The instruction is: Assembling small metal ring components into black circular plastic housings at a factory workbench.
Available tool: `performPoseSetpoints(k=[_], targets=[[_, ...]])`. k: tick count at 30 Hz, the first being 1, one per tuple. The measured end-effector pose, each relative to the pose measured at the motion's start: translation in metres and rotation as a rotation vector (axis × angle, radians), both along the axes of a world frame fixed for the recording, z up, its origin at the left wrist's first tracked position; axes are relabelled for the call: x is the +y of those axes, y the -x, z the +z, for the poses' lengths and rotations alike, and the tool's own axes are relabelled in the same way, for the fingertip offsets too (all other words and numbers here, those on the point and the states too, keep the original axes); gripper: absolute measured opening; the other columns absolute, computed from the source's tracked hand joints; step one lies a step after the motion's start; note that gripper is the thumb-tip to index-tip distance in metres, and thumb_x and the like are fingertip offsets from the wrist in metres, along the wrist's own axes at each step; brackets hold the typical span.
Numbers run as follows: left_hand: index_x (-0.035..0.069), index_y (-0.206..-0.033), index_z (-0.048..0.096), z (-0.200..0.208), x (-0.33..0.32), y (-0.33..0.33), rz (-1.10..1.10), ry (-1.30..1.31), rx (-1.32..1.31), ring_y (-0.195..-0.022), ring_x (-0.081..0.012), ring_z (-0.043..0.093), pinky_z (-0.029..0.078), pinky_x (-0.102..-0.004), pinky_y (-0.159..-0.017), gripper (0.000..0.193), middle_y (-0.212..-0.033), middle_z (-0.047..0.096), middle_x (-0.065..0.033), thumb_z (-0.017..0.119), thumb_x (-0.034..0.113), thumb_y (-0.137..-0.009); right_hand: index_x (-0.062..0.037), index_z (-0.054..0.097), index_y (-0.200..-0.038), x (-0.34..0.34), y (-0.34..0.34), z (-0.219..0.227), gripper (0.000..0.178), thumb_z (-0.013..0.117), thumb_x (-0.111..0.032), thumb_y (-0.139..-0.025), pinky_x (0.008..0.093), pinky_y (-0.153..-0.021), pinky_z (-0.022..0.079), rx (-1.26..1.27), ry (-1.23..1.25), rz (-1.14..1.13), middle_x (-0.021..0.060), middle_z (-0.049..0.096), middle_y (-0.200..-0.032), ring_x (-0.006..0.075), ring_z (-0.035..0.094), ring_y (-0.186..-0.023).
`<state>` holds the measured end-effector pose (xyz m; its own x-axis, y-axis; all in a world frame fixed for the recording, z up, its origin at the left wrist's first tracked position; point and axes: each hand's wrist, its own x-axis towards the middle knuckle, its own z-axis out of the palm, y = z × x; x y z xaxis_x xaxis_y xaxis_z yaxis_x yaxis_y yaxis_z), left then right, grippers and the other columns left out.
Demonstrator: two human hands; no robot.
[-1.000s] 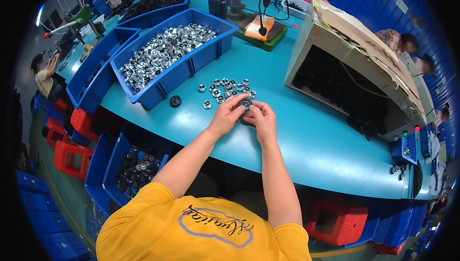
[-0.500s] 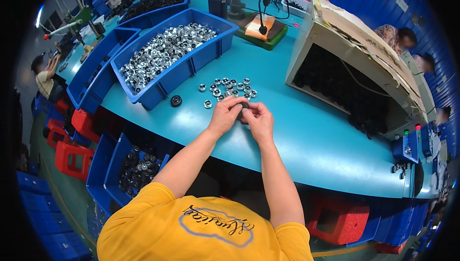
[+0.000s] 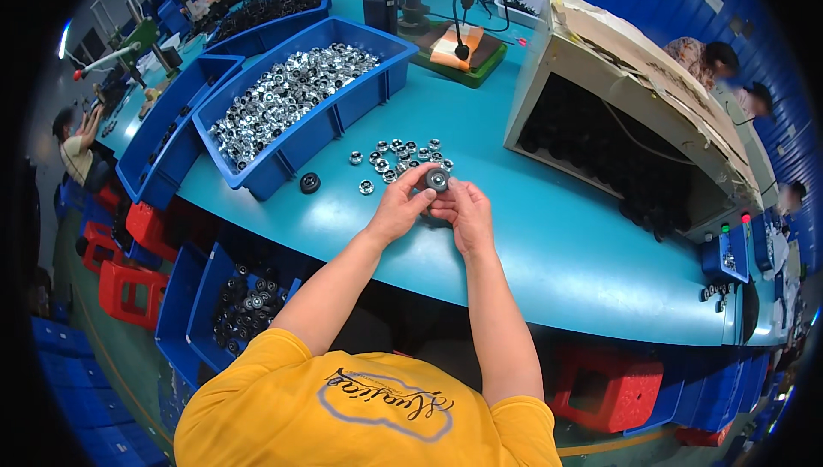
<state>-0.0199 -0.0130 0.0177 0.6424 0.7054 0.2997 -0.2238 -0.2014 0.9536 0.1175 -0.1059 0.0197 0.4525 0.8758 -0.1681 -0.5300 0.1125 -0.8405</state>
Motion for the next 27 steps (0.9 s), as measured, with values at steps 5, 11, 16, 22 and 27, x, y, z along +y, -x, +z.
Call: performPoseSetpoints(k=[5,11,16,22,27], targets=[[0.01,-0.145,0.058,0.011,-0.003,0.004,-0.099,0.208,-0.007,-0.112,-0.0161,0.061,0.054,-0.0307,-0.087,0.044,-0.128,0.064,-0.0034,0.064,0.009,-0.101,-0.002,0.065,-0.102,-0.001,0.001,0.004,0.022,0.068,-0.024,-0.103,0.0251,-0.062,0.061,-0.038,0.007,0.004,0.0107,0.074,-0.089,0.0145,0.072,-0.072],[0.007,-0.145,0.056,0.007,0.002,0.007,-0.174,0.279,-0.071,-0.112,-0.015,0.061,0.055,-0.0309,-0.085,0.044,-0.129,0.064,-0.0038,0.067,0.019,-0.103,-0.0011,0.068,-0.098,-0.002,0.002,0.005,0.023,0.067,-0.023,-0.104,0.0267,-0.061,0.06,-0.124,0.022,0.033,0.0102,0.074,-0.086,0.0142,0.07,-0.069],[0.006,-0.136,0.062,0.009,-0.007,0.005,-0.052,0.169,-0.055,-0.105,-0.0162,0.065,0.056,-0.0316,-0.084,0.045,-0.122,0.065,-0.0046,0.076,0.014,-0.094,0.0008,0.069,-0.103,0.002,0.004,-0.012,0.026,0.06,-0.023,-0.107,0.0283,-0.061,0.06,-0.314,0.1,0.066,0.01,0.073,-0.084,0.0157,0.07,-0.068],[0.005,-0.123,0.07,0.017,-0.011,0.004,0.259,-0.317,0.113,-0.096,-0.0213,0.068,0.056,-0.0324,-0.083,0.042,-0.112,0.066,-0.0099,0.083,0.01,-0.083,0.0012,0.067,-0.113,0.001,0.003,-0.007,0.033,0.052,-0.027,-0.111,0.0276,-0.061,0.061,-0.24,0.048,-0.002,0.0097,0.073,-0.088,0.0152,0.071,-0.07],[0.006,-0.121,0.07,0.011,-0.009,0.002,0.31,-0.446,0.114,-0.096,-0.023,0.068,0.056,-0.0331,-0.082,0.043,-0.11,0.066,-0.0099,0.083,0.009,-0.08,0.0018,0.067,-0.112,0.002,0.003,-0.001,0.03,0.059,-0.026,-0.108,0.0262,-0.063,0.06,-0.212,0.042,0.028,0.0089,0.073,-0.091,0.014,0.071,-0.072]])
